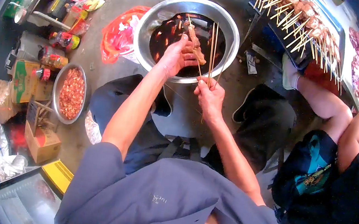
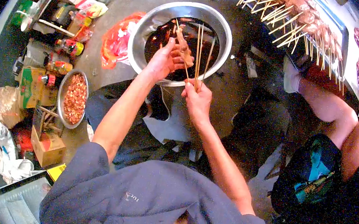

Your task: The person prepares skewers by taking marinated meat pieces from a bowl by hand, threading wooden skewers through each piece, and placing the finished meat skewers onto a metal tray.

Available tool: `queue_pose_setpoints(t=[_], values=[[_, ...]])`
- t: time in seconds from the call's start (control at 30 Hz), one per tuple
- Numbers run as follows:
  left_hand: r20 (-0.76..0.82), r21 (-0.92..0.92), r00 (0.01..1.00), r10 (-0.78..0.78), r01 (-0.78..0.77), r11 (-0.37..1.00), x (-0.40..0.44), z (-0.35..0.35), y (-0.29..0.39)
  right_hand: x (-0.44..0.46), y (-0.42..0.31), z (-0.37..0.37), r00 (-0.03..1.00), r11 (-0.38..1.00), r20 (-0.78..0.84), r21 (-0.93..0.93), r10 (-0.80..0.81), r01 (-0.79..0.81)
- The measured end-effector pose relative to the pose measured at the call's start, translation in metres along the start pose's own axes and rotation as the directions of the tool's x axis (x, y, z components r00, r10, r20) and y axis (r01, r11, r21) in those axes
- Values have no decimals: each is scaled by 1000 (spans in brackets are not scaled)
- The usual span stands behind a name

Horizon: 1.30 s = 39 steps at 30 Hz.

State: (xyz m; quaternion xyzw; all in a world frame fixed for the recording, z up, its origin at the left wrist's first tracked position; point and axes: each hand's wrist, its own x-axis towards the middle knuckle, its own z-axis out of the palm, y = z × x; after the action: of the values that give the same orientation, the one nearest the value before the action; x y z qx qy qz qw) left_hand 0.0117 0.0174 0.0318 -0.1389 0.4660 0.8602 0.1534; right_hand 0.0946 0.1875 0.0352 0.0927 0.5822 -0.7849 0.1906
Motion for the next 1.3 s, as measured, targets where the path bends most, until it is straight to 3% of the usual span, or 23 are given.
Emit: queue_pose_setpoints(t=[0.07, 0.1, 0.17, 0.2, 0.3, 0.4, 0.47, 0.6, 0.8, 0.87, 0.9, 1.0, 1.07, 1.23, 1.3], values=[[45, 20, 999, -26, 25, 999, -10, 8, -6, 1, 6, 1, 991, 984, -73, -141, -117, 105], [18, 76, 1000, -3, 1, 997, -13, 12, -8, 0, 9, 2, 991, 984, -73, -142, -116, 105], [8, 28, 1000, -11, 11, 1000, -13, 10, -10, -4, 13, 5, 982, 928, -14, -331, -187, 172], [19, -3, 1000, -13, 13, 1000, -13, 8, -9, -9, 10, 8, 993, 919, -3, -378, -120, 110], [-24, -43, 998, 51, -52, 998, -12, 0, -4, -13, 22, 3, 995, 927, 32, -361, -97, 102], [-31, -34, 994, 105, -106, 994, -9, -9, 5, -17, 30, -6, 996, 967, -68, -254, -54, 35], [-43, -87, 989, 142, -146, 985, -7, -10, 6, -17, 33, -11, 995, 957, -45, -282, -89, 72], [-83, -154, 989, 123, -134, 979, -10, 2, 2, -21, 31, -8, 990, 953, 84, -273, -116, 135], [-59, -194, 994, 96, -106, 975, -12, 7, -18, -25, 45, -11, 993, 962, 6, -245, -119, 117], [-23, -121, 995, 95, -97, 988, -17, 10, -30, -25, 45, -9, 996, 975, -27, -208, -87, 80], [-60, -179, 997, 52, -62, 982, -23, 18, -35, -24, 43, -8, 996, 975, -26, -207, -87, 80], [-99, -228, 985, 142, -161, 960, -14, 17, -27, -16, 33, -2, 996, 990, -46, -122, -74, 68], [-79, -213, 988, 133, -147, 966, -5, 4, -27, -13, 21, -1, 992, 974, -22, -195, -120, 114], [-114, -226, 981, 155, -177, 958, -7, 0, -15, -15, 23, -9, 998, 970, -27, -237, -56, 48], [-90, -220, 981, 172, -188, 957, -5, -5, -9, -18, 30, -15, 1000, 933, -6, -359, 13, -14]])
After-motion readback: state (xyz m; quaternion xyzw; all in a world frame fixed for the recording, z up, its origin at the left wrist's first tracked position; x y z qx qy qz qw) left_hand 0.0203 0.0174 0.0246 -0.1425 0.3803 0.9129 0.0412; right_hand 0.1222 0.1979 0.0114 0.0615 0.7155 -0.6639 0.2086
